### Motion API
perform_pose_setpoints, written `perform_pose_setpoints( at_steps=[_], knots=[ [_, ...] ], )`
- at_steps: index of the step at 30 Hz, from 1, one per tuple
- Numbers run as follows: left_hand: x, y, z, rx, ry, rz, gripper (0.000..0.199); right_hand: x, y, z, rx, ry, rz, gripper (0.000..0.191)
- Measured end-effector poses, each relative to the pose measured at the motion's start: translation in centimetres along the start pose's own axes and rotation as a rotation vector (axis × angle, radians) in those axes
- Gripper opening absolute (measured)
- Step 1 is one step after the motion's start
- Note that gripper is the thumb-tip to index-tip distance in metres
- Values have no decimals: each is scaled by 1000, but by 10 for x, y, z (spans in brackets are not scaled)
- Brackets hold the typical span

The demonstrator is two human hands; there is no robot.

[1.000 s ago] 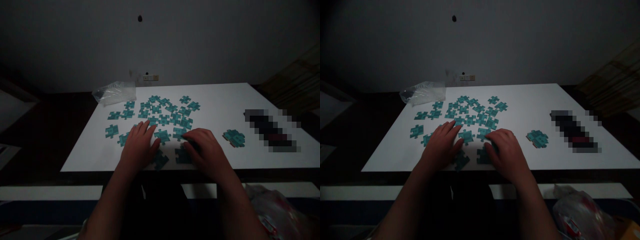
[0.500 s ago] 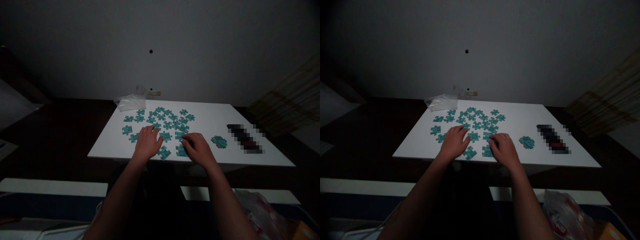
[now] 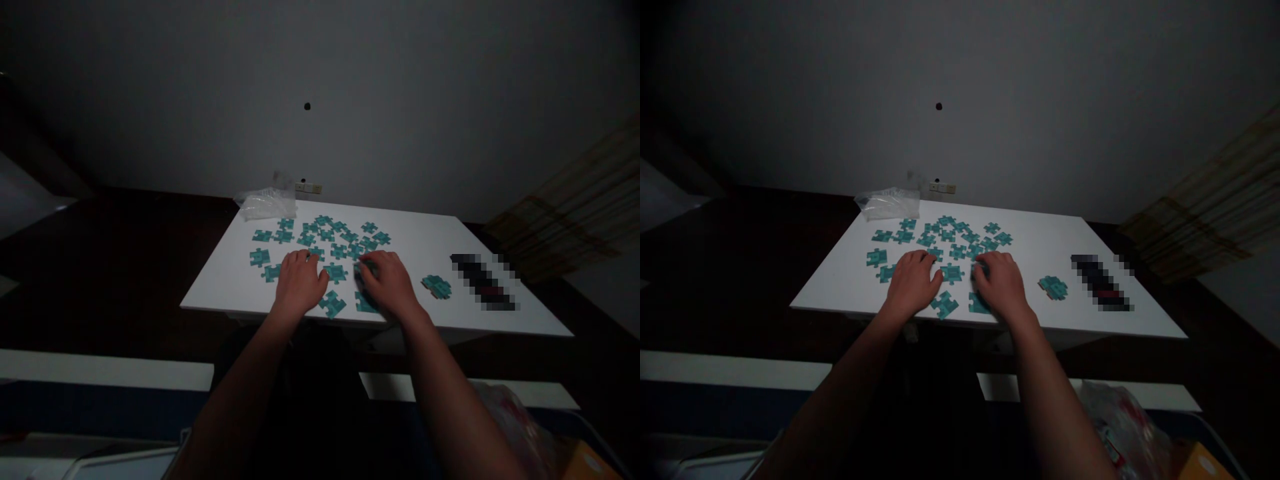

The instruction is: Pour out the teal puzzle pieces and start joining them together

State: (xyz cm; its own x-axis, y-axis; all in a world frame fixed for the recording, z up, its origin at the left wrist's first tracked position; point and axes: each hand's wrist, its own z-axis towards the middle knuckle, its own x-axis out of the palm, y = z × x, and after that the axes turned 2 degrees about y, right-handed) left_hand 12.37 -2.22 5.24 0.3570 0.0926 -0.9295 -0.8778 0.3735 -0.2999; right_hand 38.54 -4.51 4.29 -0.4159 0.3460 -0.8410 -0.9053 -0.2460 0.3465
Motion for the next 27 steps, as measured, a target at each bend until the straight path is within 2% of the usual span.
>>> perform_pose_setpoints(
  at_steps=[4, 6, 9, 12, 16, 20, 27],
  knots=[
    [-2, -2, -1, -22, 15, 20, 39, 12, 25, 37, 41, 104, -184, 34],
    [-3, -3, -1, -27, 19, 15, 37, 18, 38, 51, 86, 126, -277, 43],
    [-4, -4, -2, -30, 22, 16, 36, 24, 54, 62, 106, 149, -382, 56],
    [-4, -4, -2, -29, 21, 20, 34, 29, 61, 66, 66, 210, -408, 53],
    [-4, -4, -2, -29, 30, 10, 34, 33, 53, 68, 3, 268, -334, 43],
    [-5, -5, -3, -39, 37, -3, 33, 33, 34, 71, -26, 292, -225, 45],
    [-4, -4, -3, -33, 40, 0, 35, 33, 10, 71, -42, 281, -29, 70]
  ],
)
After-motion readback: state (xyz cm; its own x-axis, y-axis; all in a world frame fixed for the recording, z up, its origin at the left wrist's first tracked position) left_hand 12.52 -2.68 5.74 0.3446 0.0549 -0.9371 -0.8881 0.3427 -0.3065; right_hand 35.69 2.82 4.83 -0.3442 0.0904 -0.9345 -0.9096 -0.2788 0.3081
